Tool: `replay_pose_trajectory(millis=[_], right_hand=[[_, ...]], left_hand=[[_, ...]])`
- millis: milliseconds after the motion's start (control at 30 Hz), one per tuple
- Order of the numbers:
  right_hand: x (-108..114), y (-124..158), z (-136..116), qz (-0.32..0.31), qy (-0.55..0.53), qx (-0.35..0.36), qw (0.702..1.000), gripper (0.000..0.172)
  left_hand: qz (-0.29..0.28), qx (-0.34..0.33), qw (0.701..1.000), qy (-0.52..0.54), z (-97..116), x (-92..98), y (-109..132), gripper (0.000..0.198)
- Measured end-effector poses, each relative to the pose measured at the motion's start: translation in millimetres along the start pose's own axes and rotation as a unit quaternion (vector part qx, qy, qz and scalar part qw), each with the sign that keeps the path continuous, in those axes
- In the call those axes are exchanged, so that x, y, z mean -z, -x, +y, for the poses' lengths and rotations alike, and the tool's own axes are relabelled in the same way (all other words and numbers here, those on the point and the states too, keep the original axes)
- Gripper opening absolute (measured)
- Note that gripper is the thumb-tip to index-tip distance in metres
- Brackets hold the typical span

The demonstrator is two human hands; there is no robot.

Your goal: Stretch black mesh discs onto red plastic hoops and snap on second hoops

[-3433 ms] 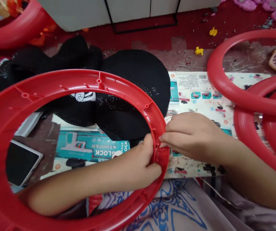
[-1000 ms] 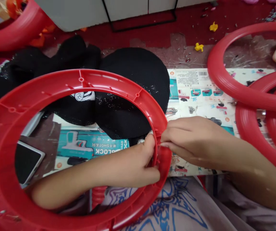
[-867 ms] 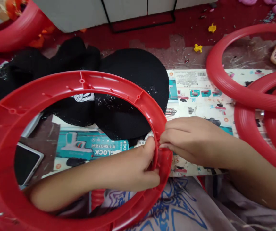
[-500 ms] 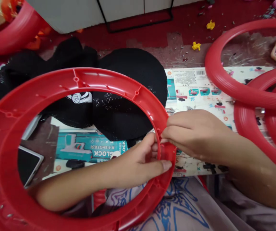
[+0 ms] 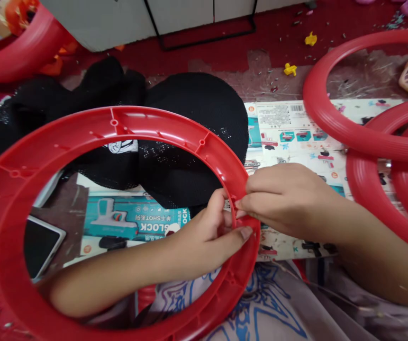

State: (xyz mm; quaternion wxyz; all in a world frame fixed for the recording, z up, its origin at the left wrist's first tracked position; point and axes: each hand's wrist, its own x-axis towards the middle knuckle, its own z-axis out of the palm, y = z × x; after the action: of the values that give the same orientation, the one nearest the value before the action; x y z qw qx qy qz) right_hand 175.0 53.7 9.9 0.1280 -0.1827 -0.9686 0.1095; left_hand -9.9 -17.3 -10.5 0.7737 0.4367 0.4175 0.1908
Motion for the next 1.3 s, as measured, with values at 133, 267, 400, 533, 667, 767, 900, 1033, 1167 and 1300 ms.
replay_pose_trajectory(millis=[133, 267, 400, 533, 667, 767, 900, 1033, 1167, 1300], right_hand=[[0.6, 0.7, -1.7, -0.025, -0.01, -0.017, 0.999, 0.022], [-1.3, 1.9, -2.0, -0.02, -0.014, -0.034, 0.999, 0.02], [-1.6, 1.6, -3.0, 0.015, 0.019, -0.033, 0.999, 0.021], [-0.6, 1.2, -5.0, 0.048, 0.027, -0.006, 0.998, 0.025], [0.9, 2.4, -6.3, 0.041, 0.01, -0.008, 0.999, 0.028], [1.1, 3.2, -6.0, 0.037, -0.005, -0.014, 0.999, 0.03], [-1.8, 2.9, -3.8, 0.034, -0.031, -0.023, 0.999, 0.029], [-4.8, 2.5, -0.7, 0.015, -0.071, -0.032, 0.997, 0.027], [-4.3, 2.3, 1.3, 0.024, -0.104, -0.058, 0.993, 0.022], [-1.6, 1.5, -0.3, -0.006, -0.097, -0.024, 0.995, 0.024]], left_hand=[[0.012, -0.011, 0.997, -0.08, 0.3, 1.0, -0.5, 0.034], [0.042, 0.003, 0.982, -0.185, 8.7, 5.7, 1.3, 0.034], [-0.006, 0.051, 0.969, -0.243, 20.0, 13.0, 6.0, 0.03], [-0.058, 0.082, 0.951, -0.291, 20.6, 16.0, 9.4, 0.031], [-0.077, 0.076, 0.951, -0.29, 16.4, 14.8, 10.1, 0.039], [-0.086, 0.066, 0.954, -0.278, 16.4, 14.3, 10.1, 0.035], [-0.096, 0.06, 0.955, -0.273, 17.8, 14.3, 9.8, 0.039], [-0.113, 0.07, 0.953, -0.272, 17.4, 13.8, 8.5, 0.038], [-0.112, 0.063, 0.956, -0.265, 17.2, 13.8, 7.7, 0.032], [-0.105, 0.083, 0.952, -0.274, 16.9, 14.3, 9.0, 0.036]])
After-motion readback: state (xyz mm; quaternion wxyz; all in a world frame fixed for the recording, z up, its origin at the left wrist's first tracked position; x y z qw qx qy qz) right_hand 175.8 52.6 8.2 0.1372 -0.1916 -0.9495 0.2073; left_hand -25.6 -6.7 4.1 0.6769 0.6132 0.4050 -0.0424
